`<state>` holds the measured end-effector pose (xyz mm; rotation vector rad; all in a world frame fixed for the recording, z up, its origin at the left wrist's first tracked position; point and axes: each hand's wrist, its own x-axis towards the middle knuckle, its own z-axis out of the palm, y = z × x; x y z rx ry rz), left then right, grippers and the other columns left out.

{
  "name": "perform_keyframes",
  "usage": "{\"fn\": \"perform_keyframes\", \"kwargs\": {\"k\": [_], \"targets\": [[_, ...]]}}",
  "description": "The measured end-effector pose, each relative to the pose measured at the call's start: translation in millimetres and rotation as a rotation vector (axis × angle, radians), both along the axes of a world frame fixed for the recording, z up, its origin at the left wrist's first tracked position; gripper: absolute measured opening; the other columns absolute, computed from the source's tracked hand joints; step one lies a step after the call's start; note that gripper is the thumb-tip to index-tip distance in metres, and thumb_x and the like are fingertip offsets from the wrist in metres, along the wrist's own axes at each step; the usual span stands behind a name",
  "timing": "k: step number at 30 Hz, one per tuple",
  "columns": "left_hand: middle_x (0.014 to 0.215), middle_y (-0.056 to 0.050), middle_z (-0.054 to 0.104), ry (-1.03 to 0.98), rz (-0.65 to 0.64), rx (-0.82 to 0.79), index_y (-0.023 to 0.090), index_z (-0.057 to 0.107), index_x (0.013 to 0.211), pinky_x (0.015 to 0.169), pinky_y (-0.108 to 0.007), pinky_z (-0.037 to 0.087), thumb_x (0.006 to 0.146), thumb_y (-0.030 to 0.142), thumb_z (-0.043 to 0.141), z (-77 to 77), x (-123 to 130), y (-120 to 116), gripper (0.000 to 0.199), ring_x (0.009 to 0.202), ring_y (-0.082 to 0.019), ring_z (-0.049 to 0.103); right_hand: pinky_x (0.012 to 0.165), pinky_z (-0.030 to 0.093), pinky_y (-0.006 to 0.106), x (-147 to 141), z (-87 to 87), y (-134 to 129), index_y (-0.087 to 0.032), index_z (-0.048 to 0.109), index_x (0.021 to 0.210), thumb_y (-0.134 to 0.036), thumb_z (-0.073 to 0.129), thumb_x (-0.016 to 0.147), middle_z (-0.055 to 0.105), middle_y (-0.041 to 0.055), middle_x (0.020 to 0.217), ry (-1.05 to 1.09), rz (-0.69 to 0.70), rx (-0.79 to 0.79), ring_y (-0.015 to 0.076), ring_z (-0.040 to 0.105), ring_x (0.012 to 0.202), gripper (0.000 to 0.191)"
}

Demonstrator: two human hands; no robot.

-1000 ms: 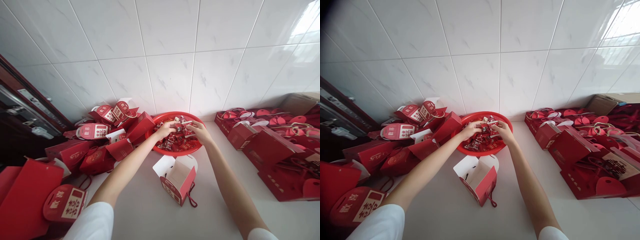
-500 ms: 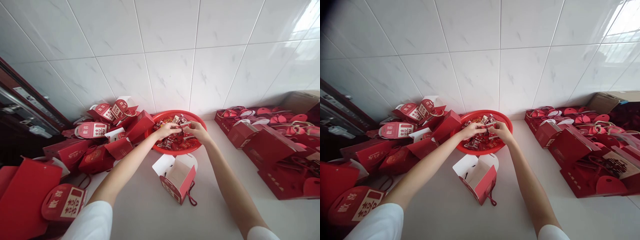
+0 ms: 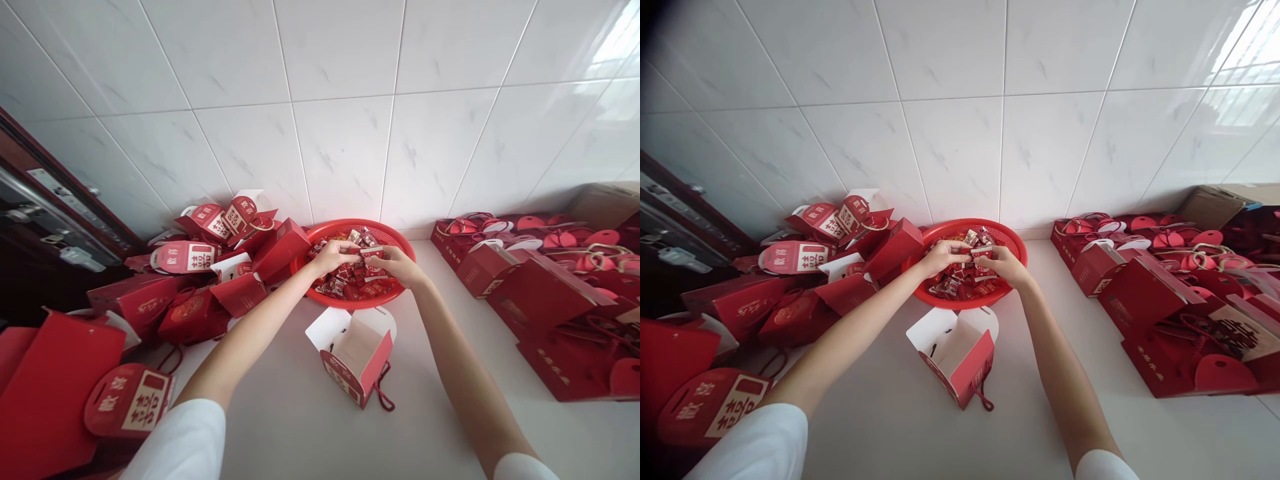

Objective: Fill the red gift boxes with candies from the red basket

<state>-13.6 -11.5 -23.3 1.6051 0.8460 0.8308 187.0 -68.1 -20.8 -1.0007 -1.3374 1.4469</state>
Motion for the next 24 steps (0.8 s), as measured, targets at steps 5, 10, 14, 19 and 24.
{"fn": "perform_keyframes", "kwargs": {"k": [5,10,14,19,24], "targets": [[0.082,-0.003,0.077,0.024,0.007,-0.014,0.016,0.080,0.093,0.082,-0.035,0.052,0.064,0.022,0.083,3.2,0.7,-2.5,0.030,0.079,-0.019,0.068,0.066,0.066,0.035,-0.8,1.3,-2.2,-0.018,0.076,0.091,-0.029,0.087,0.069,0.076,0.0057,0.088,0.016,0.014,-0.013,0.0238,0.073,0.086,0.027],[0.086,-0.004,0.078,0.050,-0.053,-0.030,0.017,0.080,0.091,0.089,-0.037,0.050,0.063,0.030,0.086,7.1,1.0,-6.8,0.031,0.087,-0.022,0.069,0.066,0.067,0.037,-3.1,3.0,-3.6,-0.019,0.074,0.090,-0.028,0.087,0.069,0.076,0.0057,0.088,0.038,-0.069,-0.031,0.0236,0.073,0.083,0.026],[0.084,-0.005,0.077,0.050,-0.075,-0.037,0.016,0.080,0.088,0.091,-0.040,0.050,0.058,0.036,0.091,9.0,0.4,-8.2,0.038,0.088,-0.024,0.069,0.064,0.066,0.034,-3.5,4.1,-4.7,-0.018,0.074,0.090,-0.026,0.087,0.068,0.075,0.0055,0.086,0.021,-0.078,-0.020,0.0214,0.073,0.079,0.027],[0.084,-0.005,0.078,0.020,-0.039,-0.102,0.016,0.081,0.083,0.095,-0.042,0.048,0.050,0.032,0.094,10.5,-1.2,-6.8,0.039,0.090,-0.025,0.069,0.062,0.066,0.031,-2.4,4.7,-5.5,-0.018,0.076,0.092,-0.029,0.088,0.067,0.075,0.0052,0.087,0.005,-0.038,0.037,0.0211,0.072,0.081,0.030],[0.079,-0.004,0.078,-0.008,-0.036,-0.153,0.016,0.080,0.080,0.093,-0.040,0.049,0.048,0.033,0.095,10.6,-1.6,-5.4,0.039,0.084,-0.022,0.069,0.061,0.064,0.031,-2.1,4.8,-5.7,-0.018,0.075,0.087,-0.030,0.088,0.065,0.076,0.0038,0.082,0.008,-0.022,0.047,0.0206,0.072,0.077,0.029]]}}
